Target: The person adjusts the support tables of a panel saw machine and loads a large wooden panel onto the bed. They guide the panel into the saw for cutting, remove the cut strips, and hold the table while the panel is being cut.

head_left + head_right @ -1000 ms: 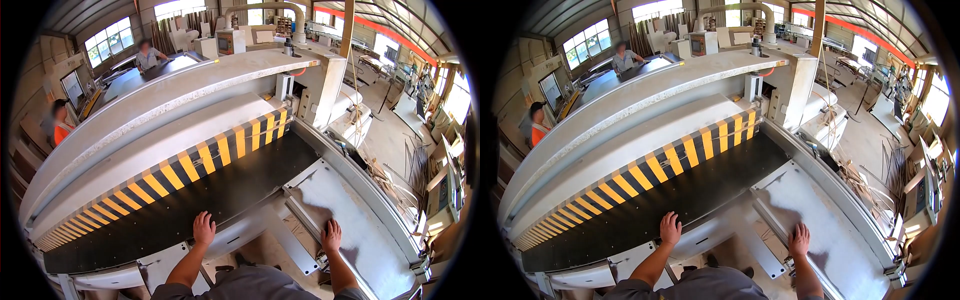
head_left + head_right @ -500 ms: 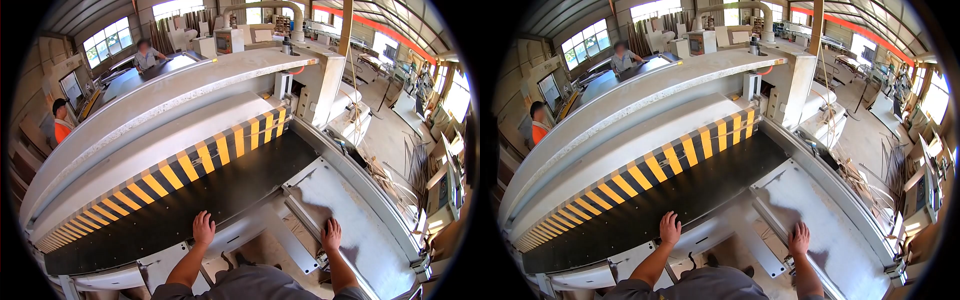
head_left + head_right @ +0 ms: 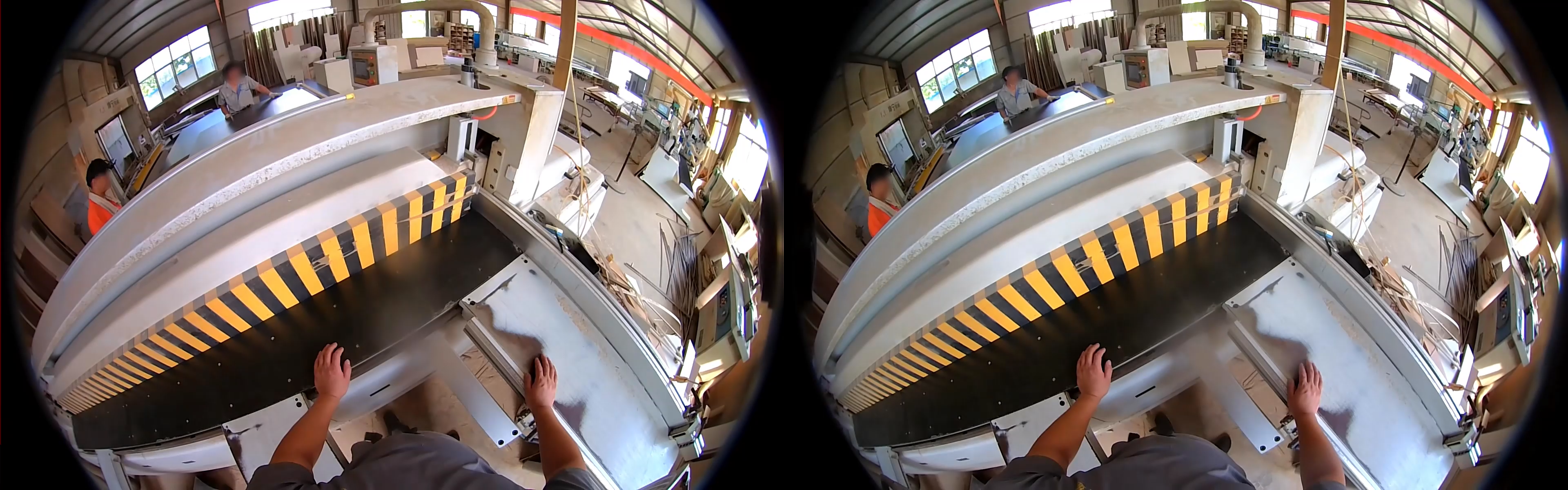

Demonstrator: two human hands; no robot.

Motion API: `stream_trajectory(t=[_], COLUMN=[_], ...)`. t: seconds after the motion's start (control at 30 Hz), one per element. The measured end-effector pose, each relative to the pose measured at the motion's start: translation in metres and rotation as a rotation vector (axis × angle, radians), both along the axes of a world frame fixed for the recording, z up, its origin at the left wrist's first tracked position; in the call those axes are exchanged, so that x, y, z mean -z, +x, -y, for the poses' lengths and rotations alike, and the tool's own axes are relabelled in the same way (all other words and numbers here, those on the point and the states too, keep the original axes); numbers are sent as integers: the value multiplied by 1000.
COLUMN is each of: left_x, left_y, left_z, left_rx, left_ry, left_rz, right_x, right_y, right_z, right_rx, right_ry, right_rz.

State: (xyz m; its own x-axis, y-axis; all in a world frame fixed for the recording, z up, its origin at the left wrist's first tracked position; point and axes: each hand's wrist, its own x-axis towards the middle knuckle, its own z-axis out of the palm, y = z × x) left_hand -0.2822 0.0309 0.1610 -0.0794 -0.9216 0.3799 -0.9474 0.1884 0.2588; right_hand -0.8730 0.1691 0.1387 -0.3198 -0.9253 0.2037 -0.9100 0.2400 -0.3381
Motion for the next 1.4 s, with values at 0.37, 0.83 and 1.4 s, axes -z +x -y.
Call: stream_trajectory(t=[0.37,0.83,1.4], left_x=[-1,-6,-1], left_y=[-1,-5,-3], left_z=[0,-2,-4], left_rx=[0,-13,-30], left_ry=[-1,7,63], left_rz=[6,0,64], right_x=[-4,-15,-16], right_y=[1,4,1], right_z=[-1,-2,-4], right_rx=[0,-4,-2], right_ry=[-3,-12,-28], right_rz=[8,15,27])
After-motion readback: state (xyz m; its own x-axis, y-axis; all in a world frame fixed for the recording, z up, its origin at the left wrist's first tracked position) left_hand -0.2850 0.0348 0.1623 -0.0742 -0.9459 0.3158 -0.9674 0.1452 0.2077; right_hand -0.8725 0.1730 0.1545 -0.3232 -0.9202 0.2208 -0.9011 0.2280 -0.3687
